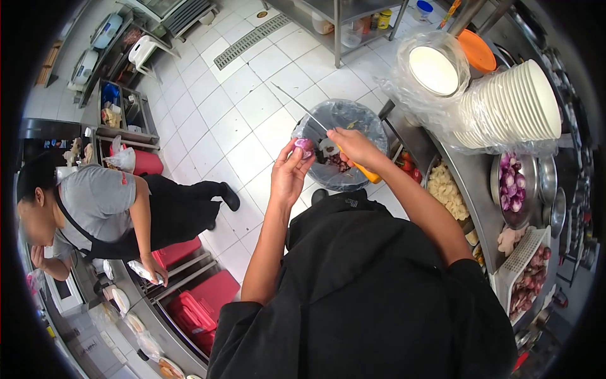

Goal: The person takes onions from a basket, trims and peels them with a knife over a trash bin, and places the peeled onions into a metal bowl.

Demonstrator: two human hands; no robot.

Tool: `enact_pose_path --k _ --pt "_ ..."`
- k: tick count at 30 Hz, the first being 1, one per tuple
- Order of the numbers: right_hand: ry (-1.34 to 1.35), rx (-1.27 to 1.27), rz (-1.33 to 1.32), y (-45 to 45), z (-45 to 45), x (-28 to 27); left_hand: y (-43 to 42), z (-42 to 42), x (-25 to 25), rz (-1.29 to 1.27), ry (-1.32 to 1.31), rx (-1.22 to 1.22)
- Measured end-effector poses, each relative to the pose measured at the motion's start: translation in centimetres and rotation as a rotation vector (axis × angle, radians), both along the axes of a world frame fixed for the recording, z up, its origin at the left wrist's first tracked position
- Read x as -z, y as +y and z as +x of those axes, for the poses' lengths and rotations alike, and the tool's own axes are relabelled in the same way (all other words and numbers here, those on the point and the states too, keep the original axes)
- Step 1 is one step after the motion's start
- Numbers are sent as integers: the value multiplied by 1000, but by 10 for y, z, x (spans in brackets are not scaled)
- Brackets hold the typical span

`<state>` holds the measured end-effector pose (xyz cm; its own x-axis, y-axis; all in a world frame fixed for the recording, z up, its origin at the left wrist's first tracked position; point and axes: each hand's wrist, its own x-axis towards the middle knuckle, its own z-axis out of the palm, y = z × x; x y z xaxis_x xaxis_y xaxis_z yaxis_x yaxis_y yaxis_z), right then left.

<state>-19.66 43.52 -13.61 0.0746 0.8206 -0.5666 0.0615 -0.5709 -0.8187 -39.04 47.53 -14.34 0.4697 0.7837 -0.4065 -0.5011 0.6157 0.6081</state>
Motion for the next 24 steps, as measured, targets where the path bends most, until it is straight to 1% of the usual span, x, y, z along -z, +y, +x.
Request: enact_pose_path --k 2,3,5,6,8,11,12,14,18,20,21,23,24 --pt "-145 42 47 -3 -8 -14 -1 2 0 73 73 20" --pt "-145 46 46 -5 -10 -20 -2 4 0 73 72 23" --pt "-242 -47 94 -8 -12 -29 0 9 0 94 72 -3" --pt "-242 -43 95 -10 -13 -25 1 11 0 96 72 0" --pt "-313 -25 264 -14 -17 -14 2 13 0 136 71 10" --pt "-263 -59 240 -21 -22 -34 4 16 4 173 70 6" --pt "-262 -56 239 -23 -25 -32 4 16 5 172 71 10" --pt "-301 -8 414 -27 -29 -26 5 18 6 166 79 -11" --pt "-286 -55 387 -30 -29 -41 4 19 8 188 74 -14" --pt "-255 -149 295 -29 -27 -47 3 19 8 170 65 -21" --pt "-254 -151 296 -30 -27 -43 3 19 8 170 65 -22" --pt "-246 -94 411 -30 -29 -32 2 19 7 157 66 -22" --pt "-244 -95 410 -31 -30 -34 1 18 7 156 67 -24"
